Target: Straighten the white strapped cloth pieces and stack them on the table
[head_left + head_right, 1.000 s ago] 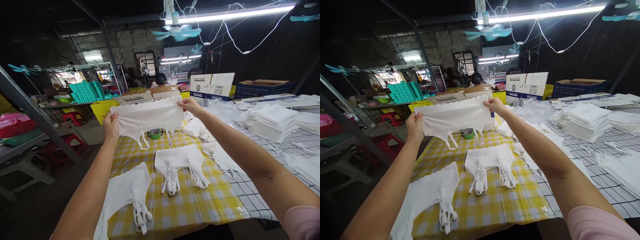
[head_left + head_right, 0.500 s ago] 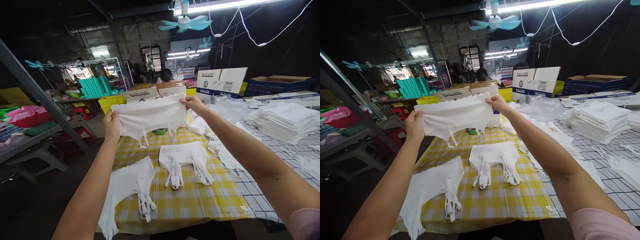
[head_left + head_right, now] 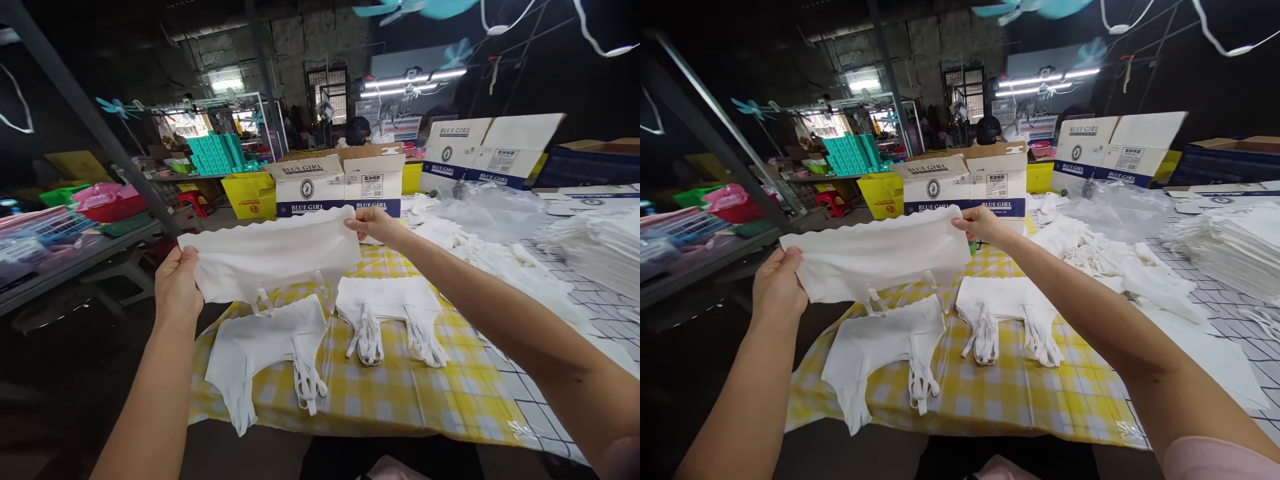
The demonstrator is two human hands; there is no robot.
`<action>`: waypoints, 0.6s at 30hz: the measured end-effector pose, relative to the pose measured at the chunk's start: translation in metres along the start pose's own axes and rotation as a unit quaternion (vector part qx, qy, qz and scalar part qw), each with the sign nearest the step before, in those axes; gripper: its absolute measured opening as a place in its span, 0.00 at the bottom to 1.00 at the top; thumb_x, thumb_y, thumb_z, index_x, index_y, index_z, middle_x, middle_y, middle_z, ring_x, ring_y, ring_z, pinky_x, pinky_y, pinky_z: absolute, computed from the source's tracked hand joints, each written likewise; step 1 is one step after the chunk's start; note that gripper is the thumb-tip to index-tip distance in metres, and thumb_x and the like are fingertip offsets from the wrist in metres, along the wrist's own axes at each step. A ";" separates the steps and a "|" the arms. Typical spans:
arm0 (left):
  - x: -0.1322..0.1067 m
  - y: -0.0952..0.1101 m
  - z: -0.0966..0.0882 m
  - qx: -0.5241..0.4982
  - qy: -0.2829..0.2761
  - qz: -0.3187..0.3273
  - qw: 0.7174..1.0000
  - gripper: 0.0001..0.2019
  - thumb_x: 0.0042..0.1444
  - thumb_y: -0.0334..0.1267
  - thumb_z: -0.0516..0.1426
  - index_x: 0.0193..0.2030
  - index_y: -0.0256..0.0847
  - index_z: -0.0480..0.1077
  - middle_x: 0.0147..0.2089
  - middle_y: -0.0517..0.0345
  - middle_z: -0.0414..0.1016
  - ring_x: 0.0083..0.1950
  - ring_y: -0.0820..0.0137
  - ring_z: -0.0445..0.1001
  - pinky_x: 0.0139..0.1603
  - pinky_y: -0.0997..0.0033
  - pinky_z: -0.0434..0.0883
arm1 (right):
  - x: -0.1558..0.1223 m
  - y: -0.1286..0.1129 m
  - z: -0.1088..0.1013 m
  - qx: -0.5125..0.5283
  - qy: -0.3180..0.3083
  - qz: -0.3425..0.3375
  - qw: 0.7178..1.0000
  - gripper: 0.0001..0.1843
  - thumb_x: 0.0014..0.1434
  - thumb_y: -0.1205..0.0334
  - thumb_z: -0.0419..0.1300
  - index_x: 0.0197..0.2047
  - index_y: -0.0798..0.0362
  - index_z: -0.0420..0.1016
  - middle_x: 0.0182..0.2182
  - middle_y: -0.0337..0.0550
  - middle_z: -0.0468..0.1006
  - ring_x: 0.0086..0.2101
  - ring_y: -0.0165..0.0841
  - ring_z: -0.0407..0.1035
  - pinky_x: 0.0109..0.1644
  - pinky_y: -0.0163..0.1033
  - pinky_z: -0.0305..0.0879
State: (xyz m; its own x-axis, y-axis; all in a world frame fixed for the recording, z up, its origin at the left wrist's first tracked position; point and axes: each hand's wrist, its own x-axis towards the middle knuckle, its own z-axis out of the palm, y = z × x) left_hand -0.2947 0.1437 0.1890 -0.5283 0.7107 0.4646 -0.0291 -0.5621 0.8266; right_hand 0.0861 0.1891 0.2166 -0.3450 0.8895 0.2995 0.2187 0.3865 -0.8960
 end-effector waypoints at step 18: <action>-0.023 0.058 -0.008 0.009 -0.045 -0.056 0.997 0.12 0.49 0.43 0.62 0.38 0.39 0.72 0.32 0.56 0.75 0.39 0.64 0.77 0.42 0.64 0.76 | -0.025 -0.035 -0.007 0.028 -0.038 0.004 0.999 0.19 0.45 0.44 0.66 0.27 0.53 0.77 0.24 0.45 0.77 0.24 0.31 0.69 0.28 0.38 0.66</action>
State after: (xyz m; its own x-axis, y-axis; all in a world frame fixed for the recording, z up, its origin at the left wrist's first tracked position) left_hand -0.2915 0.0919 0.2234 -0.4441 0.8042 0.3951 -0.0672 -0.4696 0.8803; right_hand 0.0940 0.1552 0.2425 -0.4126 0.8707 0.2677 0.1704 0.3625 -0.9163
